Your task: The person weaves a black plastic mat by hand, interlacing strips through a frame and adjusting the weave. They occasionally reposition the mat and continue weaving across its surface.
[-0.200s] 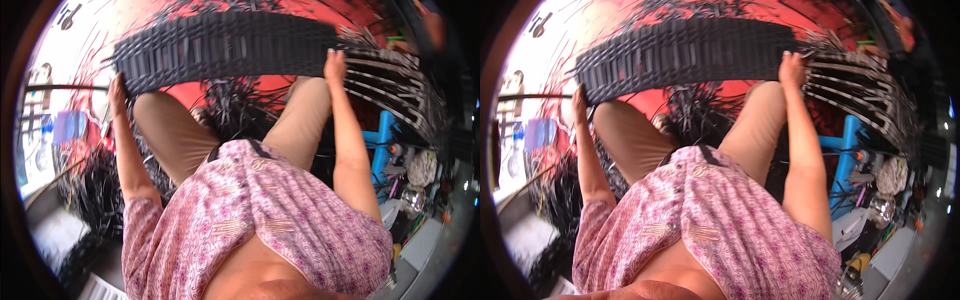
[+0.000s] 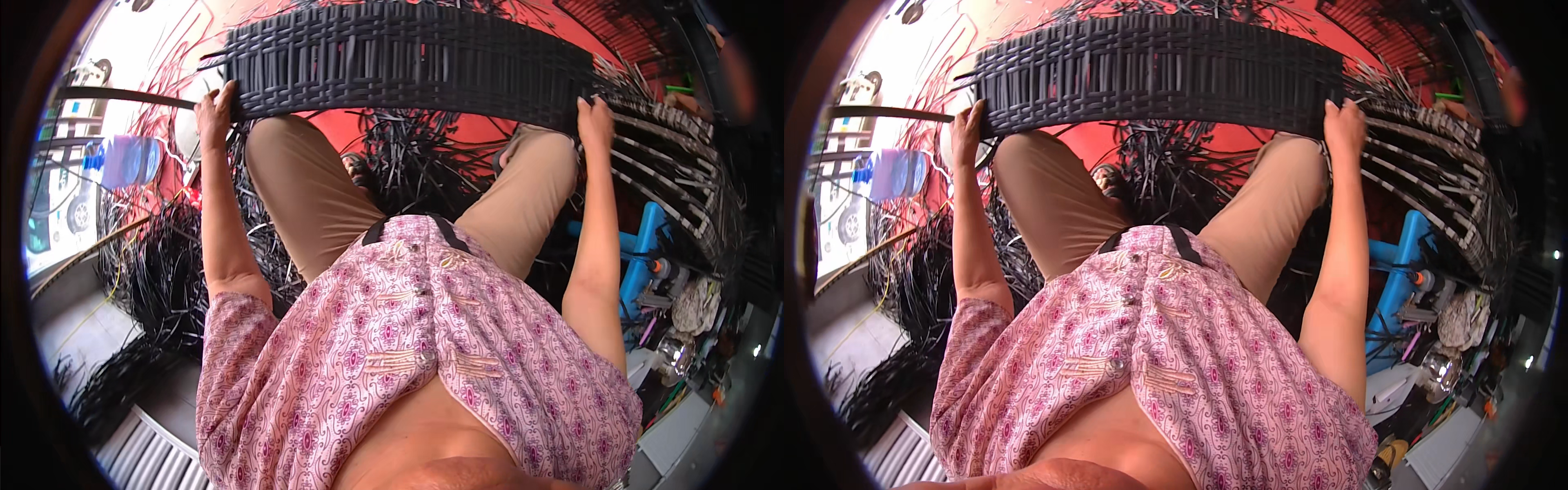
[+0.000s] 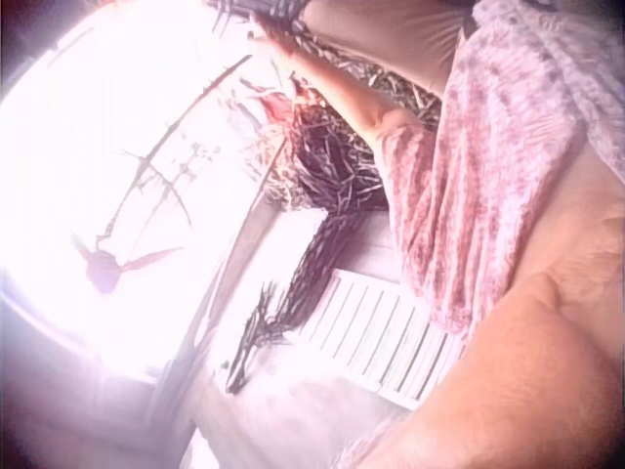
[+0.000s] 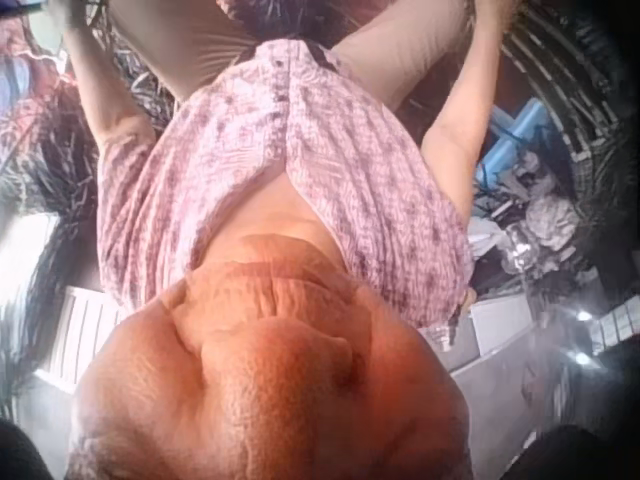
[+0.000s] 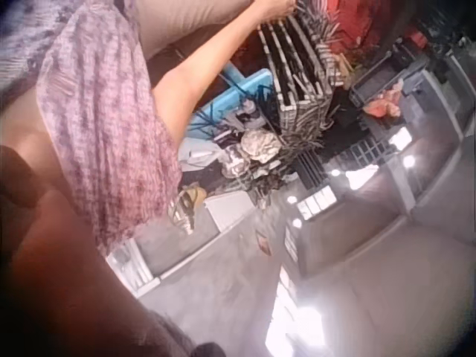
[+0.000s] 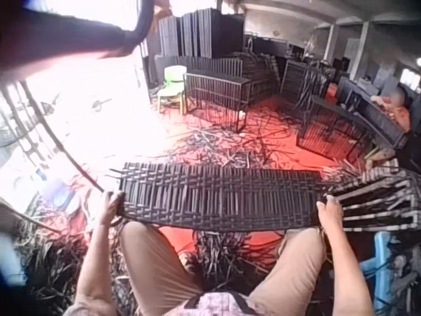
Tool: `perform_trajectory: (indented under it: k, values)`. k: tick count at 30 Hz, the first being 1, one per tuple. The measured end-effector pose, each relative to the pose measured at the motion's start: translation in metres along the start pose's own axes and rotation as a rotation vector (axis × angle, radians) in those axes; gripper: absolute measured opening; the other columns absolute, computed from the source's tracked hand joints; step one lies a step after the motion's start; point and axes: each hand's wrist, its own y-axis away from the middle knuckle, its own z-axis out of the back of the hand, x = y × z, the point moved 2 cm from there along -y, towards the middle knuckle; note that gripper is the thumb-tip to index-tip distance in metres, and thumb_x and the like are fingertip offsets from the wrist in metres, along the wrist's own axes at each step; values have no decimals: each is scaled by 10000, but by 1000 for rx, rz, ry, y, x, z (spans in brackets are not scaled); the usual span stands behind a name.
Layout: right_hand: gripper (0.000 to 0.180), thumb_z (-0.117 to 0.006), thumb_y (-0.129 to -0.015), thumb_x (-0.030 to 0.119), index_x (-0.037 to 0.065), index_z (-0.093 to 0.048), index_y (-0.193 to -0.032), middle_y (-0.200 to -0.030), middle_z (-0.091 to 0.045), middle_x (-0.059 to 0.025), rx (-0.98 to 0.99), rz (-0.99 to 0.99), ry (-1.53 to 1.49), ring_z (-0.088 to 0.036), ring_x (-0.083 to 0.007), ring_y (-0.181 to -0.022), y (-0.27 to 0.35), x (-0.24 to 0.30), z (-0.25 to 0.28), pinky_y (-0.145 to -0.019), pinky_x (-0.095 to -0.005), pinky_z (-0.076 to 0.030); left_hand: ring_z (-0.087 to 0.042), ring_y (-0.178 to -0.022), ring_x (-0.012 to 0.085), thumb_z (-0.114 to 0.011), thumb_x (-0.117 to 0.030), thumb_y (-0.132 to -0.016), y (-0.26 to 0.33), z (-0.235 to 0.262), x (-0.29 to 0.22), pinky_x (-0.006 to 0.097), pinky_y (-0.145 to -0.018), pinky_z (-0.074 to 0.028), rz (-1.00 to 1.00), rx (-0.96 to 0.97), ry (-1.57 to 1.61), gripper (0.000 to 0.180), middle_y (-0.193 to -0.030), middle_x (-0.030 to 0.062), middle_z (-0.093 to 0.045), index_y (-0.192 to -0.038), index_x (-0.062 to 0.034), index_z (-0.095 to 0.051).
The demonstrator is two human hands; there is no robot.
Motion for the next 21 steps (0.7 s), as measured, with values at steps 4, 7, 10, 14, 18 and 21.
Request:
perform_trajectory:
  k: [4,7,10,14,18,21]
  values:
    - [424,-731,-874,284,39,-650,-1210,-1153,-659,-201,-356,111,119,-616,-378,-1119,49,73,88,-981,-480,-477,-602,-1165,311,-752,-417,-890,17,62,-123,480,-972,-448,23,-378,-247,469,-1257,123,-643,-1231,-107,-668]
    - [363,-751,-866,207,68,-647,-1185,-1123,-649,-143,-250,449,-314,-618,-336,-1068,75,147,90,-965,-433,-496,-615,-1136,302,-763,-408,-885,38,58,-184,447,-955,-456,-137,-122,137,468,-1242,113,-661,-1224,-99,-670]
    - [516,-832,-778,253,94,-634,-1226,-1200,-618,-96,-82,666,-400,-592,-309,-1129,102,205,72,-982,-417,-486,-575,-1223,318,-784,-403,-864,79,30,-250,451,-1035,-431,-388,-73,264,554,-1328,136,-624,-1290,-82,-637]
    - [700,-879,-684,256,116,-594,-1308,-1252,-581,-63,-13,720,-277,-548,-281,-1197,121,231,47,-1020,-423,-430,-421,-1395,340,-819,-353,-795,109,10,-297,463,-1157,-326,-453,50,242,745,-1485,139,-477,-1423,-67,-539]
    - [679,-877,-673,204,131,-604,-1290,-1204,-574,-55,-60,699,-256,-546,-273,-1147,129,232,32,-997,-429,-428,-442,-1375,318,-829,-246,-754,117,-1,-292,465,-1158,-323,-459,19,117,711,-1460,115,-495,-1392,-74,-567]
    - [661,-871,-679,192,139,-609,-1284,-1186,-573,-56,-66,695,-268,-546,-276,-1129,132,229,25,-986,-431,-430,-476,-1327,315,-819,-203,-757,118,-9,-289,459,-1136,-339,-466,-14,122,687,-1434,104,-518,-1392,-99,-577]
